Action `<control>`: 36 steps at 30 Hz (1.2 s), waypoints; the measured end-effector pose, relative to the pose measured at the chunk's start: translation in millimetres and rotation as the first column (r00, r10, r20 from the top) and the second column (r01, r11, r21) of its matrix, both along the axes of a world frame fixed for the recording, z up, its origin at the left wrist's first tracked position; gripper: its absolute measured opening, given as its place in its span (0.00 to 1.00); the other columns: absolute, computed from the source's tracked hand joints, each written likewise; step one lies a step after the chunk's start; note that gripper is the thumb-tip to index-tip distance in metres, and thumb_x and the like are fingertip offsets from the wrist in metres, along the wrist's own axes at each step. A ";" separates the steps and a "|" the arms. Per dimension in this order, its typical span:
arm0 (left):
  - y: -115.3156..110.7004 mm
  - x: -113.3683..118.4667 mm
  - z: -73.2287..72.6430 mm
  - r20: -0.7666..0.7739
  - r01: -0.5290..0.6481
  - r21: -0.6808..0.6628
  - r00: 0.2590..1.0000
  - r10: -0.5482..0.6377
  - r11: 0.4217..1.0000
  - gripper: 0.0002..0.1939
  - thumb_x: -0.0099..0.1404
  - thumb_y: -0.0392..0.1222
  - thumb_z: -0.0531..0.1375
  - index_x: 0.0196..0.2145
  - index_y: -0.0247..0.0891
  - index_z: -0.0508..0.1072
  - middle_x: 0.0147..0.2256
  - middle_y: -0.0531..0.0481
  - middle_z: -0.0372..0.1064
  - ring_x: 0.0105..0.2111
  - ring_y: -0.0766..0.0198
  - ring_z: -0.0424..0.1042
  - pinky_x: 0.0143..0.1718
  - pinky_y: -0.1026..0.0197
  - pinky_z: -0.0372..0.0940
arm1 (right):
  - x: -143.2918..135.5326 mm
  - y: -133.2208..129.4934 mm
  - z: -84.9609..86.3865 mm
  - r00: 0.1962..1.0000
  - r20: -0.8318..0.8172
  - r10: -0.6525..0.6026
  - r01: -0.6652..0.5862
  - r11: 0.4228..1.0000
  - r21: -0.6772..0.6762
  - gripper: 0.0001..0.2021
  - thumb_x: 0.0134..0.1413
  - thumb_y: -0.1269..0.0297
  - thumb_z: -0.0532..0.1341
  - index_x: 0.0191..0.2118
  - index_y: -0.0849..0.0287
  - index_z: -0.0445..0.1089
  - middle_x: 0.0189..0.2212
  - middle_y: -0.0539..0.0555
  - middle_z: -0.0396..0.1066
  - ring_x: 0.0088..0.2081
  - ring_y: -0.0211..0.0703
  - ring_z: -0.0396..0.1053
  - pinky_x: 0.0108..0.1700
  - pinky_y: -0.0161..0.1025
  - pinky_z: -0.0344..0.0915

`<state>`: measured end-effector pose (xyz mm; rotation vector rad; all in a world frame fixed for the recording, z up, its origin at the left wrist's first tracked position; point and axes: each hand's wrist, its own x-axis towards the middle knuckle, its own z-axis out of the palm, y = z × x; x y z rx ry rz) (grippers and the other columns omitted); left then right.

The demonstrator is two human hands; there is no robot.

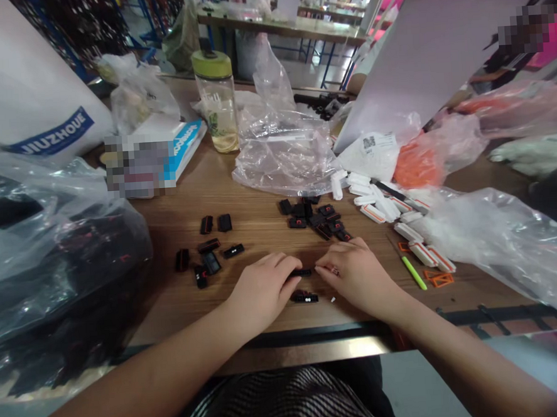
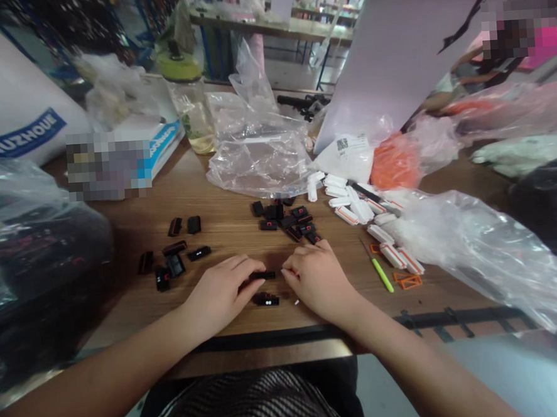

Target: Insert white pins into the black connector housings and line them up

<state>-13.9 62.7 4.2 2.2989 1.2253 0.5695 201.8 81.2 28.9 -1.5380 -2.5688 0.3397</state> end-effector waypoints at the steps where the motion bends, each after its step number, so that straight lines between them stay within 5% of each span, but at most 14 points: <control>1: 0.3 -0.4 -1.2 0.025 -0.018 -0.022 1.000 0.019 1.000 0.05 0.68 0.36 0.60 0.43 0.38 0.72 0.38 0.49 0.73 0.39 0.58 0.73 0.43 0.54 0.69 | 0.3 0.7 -0.5 0.999 -0.041 -0.024 0.023 0.999 -0.022 0.06 0.57 0.68 0.64 0.30 0.56 0.78 0.26 0.49 0.75 0.32 0.40 0.70 0.44 0.43 0.54; 9: 0.1 -0.3 -6.1 0.088 -0.073 -0.081 0.993 0.080 0.994 0.04 0.65 0.35 0.63 0.38 0.40 0.73 0.33 0.53 0.71 0.33 0.61 0.70 0.36 0.58 0.64 | -10.2 -2.9 12.6 0.935 -0.352 -0.031 -0.024 0.988 -0.150 0.06 0.57 0.69 0.63 0.30 0.57 0.75 0.24 0.47 0.70 0.29 0.37 0.66 0.40 0.39 0.58; 36: 1.2 0.9 5.0 0.070 -0.110 -0.184 0.990 0.125 0.977 0.01 0.65 0.39 0.62 0.34 0.40 0.74 0.30 0.54 0.69 0.29 0.63 0.68 0.31 0.61 0.60 | -18.8 -7.2 17.8 0.973 -0.019 0.230 -0.226 0.968 0.111 0.08 0.62 0.69 0.60 0.35 0.56 0.77 0.28 0.51 0.72 0.34 0.43 0.65 0.42 0.42 0.53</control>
